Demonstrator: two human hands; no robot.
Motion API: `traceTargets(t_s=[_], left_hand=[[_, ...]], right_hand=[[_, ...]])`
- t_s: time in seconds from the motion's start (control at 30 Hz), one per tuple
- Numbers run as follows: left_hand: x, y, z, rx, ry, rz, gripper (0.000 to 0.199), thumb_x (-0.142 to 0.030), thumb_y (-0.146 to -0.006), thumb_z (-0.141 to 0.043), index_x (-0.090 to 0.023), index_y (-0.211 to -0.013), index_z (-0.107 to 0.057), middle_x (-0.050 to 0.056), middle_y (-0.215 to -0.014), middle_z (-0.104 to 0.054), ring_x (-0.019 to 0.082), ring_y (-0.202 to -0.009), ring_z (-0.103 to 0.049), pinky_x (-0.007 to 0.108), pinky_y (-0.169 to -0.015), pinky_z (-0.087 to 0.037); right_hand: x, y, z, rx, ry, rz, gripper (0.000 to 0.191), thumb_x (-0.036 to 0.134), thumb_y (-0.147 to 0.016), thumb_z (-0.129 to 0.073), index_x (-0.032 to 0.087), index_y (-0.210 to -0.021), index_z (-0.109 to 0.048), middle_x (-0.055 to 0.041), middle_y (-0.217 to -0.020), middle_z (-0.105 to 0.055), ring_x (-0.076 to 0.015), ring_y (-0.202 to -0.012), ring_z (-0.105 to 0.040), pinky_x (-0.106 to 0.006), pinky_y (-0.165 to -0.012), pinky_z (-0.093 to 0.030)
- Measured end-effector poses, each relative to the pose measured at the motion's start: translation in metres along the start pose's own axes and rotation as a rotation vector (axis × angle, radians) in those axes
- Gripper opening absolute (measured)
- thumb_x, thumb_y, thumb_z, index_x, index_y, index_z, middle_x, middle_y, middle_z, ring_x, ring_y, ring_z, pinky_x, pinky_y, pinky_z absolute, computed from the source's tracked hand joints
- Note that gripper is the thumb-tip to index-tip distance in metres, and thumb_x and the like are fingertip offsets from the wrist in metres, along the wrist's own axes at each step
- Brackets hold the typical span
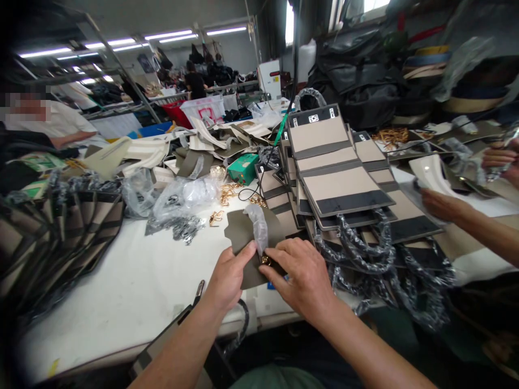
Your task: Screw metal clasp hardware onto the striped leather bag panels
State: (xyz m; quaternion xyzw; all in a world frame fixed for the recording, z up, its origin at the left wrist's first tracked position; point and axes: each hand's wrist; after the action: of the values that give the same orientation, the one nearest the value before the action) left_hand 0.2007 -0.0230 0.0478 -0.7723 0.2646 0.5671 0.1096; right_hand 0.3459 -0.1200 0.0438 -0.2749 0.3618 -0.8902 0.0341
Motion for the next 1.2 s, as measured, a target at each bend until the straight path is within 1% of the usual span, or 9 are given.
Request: traceTargets(t_s=[0.17,0.3,0.37,0.47,0.53,0.7,0.87,1.07,1.2], left_hand=[[0.003,0.006,-0.003,-0.086,-0.192,-0.131,0.033,-0.047,-0.090,-0.070,-0.015,-0.096,-0.074,0.005,-0.094,-0.075,0.021,-0.093,-0.065,0.032,-0.092,-0.050],[0.001,0.012,-0.003,-0.127,-0.364,-0.174,0.036,-0.052,-0.092,-0.064,-0.016,-0.087,-0.070,0.002,-0.085,-0.072,0.020,-0.084,-0.062,0.029,-0.083,-0.049],[0.000,0.013,-0.002,-0.127,-0.418,-0.183,0.037,-0.052,-0.094,-0.062,-0.016,-0.086,-0.069,0.002,-0.083,-0.071,0.019,-0.082,-0.061,0.028,-0.081,-0.048],[-0.001,0.012,0.000,-0.098,-0.403,-0.174,0.037,-0.051,-0.095,-0.062,-0.016,-0.086,-0.070,0.002,-0.082,-0.070,0.018,-0.081,-0.060,0.028,-0.080,-0.048],[-0.001,0.010,0.002,-0.081,-0.367,-0.161,0.037,-0.051,-0.094,-0.063,-0.016,-0.085,-0.070,0.002,-0.081,-0.070,0.018,-0.079,-0.059,0.028,-0.078,-0.048],[0.003,0.006,0.004,-0.075,-0.253,-0.124,0.036,-0.050,-0.092,-0.067,-0.014,-0.093,-0.072,0.002,-0.083,-0.070,0.019,-0.082,-0.061,0.030,-0.081,-0.049],[0.008,0.006,0.001,-0.078,-0.177,-0.099,0.033,-0.048,-0.091,-0.069,-0.014,-0.091,-0.071,0.002,-0.083,-0.069,0.017,-0.080,-0.058,0.029,-0.080,-0.049],[0.011,0.006,-0.002,-0.109,-0.200,-0.153,0.032,-0.046,-0.092,-0.068,-0.015,-0.087,-0.068,0.000,-0.080,-0.065,0.015,-0.079,-0.055,0.027,-0.078,-0.048],[0.011,0.005,0.000,-0.117,-0.240,-0.143,0.034,-0.049,-0.092,-0.068,-0.015,-0.084,-0.067,0.000,-0.079,-0.065,0.015,-0.077,-0.055,0.026,-0.077,-0.047]], right_hand=[[0.005,0.008,-0.011,-0.040,-0.027,-0.148,0.009,0.030,-0.093,-0.072,0.022,-0.096,-0.075,-0.0059,-0.088,-0.073,-0.0192,-0.080,-0.067,-0.034,-0.075,-0.051],[0.010,0.005,-0.013,0.003,-0.178,-0.386,0.013,0.031,-0.089,-0.075,0.022,-0.081,-0.071,-0.0006,-0.075,-0.069,-0.0144,-0.062,-0.062,-0.027,-0.059,-0.051],[0.011,0.006,-0.013,0.027,-0.198,-0.440,0.014,0.029,-0.086,-0.077,0.021,-0.078,-0.068,0.0015,-0.069,-0.066,-0.0131,-0.056,-0.059,-0.025,-0.053,-0.048],[0.008,0.007,-0.014,0.017,-0.223,-0.304,0.007,0.024,-0.089,-0.074,0.021,-0.094,-0.070,-0.0005,-0.079,-0.070,-0.0144,-0.063,-0.064,-0.026,-0.061,-0.053],[0.003,0.008,-0.013,0.014,-0.247,-0.152,0.015,0.021,-0.093,-0.070,0.022,-0.108,-0.071,-0.0035,-0.089,-0.073,-0.0164,-0.073,-0.069,-0.028,-0.069,-0.057],[-0.008,0.003,-0.007,0.034,-0.250,0.057,0.020,0.016,-0.096,-0.066,0.022,-0.114,-0.072,-0.0063,-0.096,-0.075,-0.0171,-0.084,-0.072,-0.028,-0.077,-0.060],[-0.009,0.003,-0.009,-0.026,-0.139,0.123,0.015,0.013,-0.094,-0.069,0.018,-0.107,-0.072,-0.0067,-0.093,-0.075,-0.0160,-0.080,-0.071,-0.028,-0.076,-0.058],[-0.006,0.010,-0.021,-0.121,-0.045,0.085,0.009,0.012,-0.093,-0.070,0.019,-0.098,-0.070,-0.0027,-0.085,-0.075,-0.0144,-0.074,-0.069,-0.028,-0.072,-0.054],[-0.008,0.012,-0.022,-0.083,-0.027,0.098,0.014,0.012,-0.093,-0.070,0.019,-0.104,-0.069,-0.0036,-0.090,-0.074,-0.0153,-0.078,-0.068,-0.029,-0.074,-0.053]])
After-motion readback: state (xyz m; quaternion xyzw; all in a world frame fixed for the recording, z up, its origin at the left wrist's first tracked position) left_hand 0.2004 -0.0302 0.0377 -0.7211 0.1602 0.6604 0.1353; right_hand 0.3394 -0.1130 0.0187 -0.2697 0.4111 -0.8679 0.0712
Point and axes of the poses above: each hand's wrist, its own y-axis away from the middle knuckle, its own z-axis out of the back of the hand, x = y × z
